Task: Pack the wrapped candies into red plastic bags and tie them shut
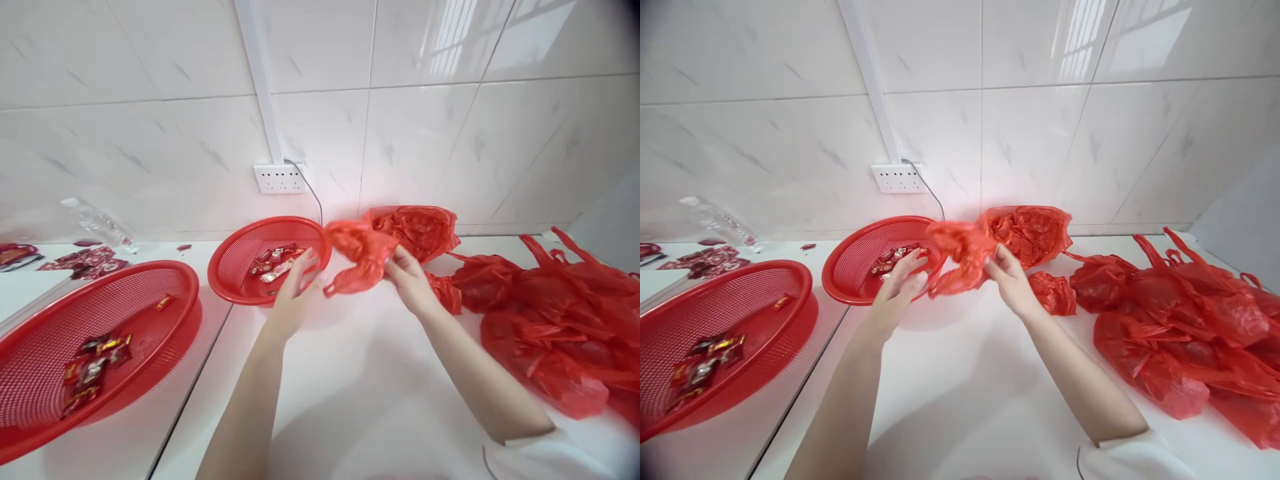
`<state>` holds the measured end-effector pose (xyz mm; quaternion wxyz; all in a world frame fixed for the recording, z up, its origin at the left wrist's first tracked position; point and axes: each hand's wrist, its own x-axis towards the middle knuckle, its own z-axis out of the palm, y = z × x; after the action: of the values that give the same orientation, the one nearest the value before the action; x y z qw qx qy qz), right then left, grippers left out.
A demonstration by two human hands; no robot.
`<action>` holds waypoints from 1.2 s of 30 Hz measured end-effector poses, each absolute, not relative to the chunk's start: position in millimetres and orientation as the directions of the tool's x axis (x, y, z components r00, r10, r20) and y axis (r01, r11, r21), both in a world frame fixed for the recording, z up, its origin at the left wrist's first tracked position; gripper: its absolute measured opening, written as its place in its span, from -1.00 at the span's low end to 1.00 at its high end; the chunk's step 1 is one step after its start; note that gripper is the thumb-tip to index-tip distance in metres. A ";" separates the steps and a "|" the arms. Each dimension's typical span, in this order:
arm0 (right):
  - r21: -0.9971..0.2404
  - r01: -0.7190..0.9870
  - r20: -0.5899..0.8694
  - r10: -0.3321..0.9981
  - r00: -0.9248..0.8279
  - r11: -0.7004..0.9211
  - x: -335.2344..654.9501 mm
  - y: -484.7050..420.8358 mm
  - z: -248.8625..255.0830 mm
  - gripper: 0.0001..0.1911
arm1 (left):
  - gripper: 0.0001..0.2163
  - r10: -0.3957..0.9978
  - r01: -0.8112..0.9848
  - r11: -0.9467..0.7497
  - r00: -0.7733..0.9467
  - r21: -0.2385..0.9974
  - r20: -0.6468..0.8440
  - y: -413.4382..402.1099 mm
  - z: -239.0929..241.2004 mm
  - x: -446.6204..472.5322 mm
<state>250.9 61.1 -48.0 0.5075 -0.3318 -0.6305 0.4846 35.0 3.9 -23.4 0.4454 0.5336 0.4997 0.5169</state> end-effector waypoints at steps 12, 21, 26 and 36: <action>-0.999 0.005 -0.039 0.844 -0.535 -0.043 270.8 57.7 -57.7 -0.66 | -0.67 0.974 -0.561 0.015 -0.181 0.828 -0.140 32.4 -39.0 18.8; -0.853 0.520 -0.133 0.951 -0.281 0.035 309.2 68.2 -47.6 -0.77 | -0.64 0.927 -0.221 0.030 -0.359 0.975 -0.110 31.6 -33.8 -0.1; -0.954 0.299 -0.160 0.906 -0.392 -0.039 324.4 62.9 -48.2 -0.66 | -0.56 0.813 0.309 -0.112 -0.518 0.944 0.266 7.3 -10.7 -0.3; -0.400 0.829 0.200 0.920 -0.337 0.391 311.8 1.2 -83.9 -0.72 | -0.66 0.873 0.697 -0.482 0.429 0.530 0.230 -74.9 -58.5 102.0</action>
<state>311.8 1.2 -83.9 0.1995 -0.5400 -0.8097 0.1140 102.0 -74.9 -58.5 0.1810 0.8257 0.4755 0.2435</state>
